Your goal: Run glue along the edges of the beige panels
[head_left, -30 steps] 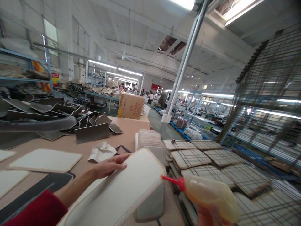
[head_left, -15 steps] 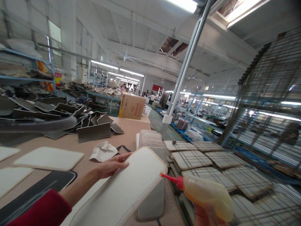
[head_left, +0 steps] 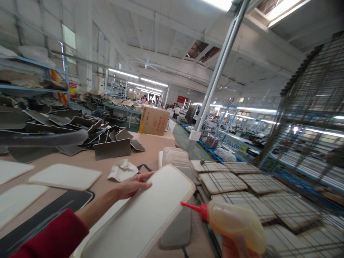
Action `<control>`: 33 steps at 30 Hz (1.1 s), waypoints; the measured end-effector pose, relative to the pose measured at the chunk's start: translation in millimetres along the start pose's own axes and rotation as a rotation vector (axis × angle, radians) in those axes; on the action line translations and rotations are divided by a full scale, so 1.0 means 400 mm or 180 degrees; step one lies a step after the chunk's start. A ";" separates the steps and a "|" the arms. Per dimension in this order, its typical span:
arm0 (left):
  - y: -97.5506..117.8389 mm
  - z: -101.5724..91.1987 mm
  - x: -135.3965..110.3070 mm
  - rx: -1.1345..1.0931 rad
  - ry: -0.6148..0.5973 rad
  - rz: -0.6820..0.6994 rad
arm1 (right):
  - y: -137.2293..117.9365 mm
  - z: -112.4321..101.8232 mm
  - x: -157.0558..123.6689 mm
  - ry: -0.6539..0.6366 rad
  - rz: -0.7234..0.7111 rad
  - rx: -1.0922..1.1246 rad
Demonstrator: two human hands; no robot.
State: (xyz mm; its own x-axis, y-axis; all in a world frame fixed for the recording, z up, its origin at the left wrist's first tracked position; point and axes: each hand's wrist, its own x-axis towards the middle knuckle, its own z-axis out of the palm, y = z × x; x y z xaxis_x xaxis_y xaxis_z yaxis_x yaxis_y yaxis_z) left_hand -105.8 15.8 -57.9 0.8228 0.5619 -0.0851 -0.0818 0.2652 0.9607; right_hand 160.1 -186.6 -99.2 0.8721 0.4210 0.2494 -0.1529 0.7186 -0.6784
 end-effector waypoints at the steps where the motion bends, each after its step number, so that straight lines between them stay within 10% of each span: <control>1: 0.003 0.001 0.000 0.0007 -0.0004 -0.0001 | 0.007 -0.011 0.005 -0.0068 0.0012 -0.0017; 16: 0.043 0.028 0.002 -0.0028 0.0336 -0.0264 | 0.047 -0.071 0.020 -0.0025 0.0713 -0.0013; 33: 0.048 0.029 0.035 -0.0085 0.0570 -0.0466 | 0.011 -0.037 -0.003 -0.0385 0.0374 -0.0676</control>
State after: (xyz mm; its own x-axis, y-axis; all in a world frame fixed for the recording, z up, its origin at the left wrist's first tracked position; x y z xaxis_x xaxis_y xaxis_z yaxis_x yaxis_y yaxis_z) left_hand -89.1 19.6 -37.6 0.7143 0.6453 -0.2709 0.0144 0.3733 0.9276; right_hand 165.2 -192.2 -113.0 0.7904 0.5668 0.2324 -0.1377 0.5340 -0.8342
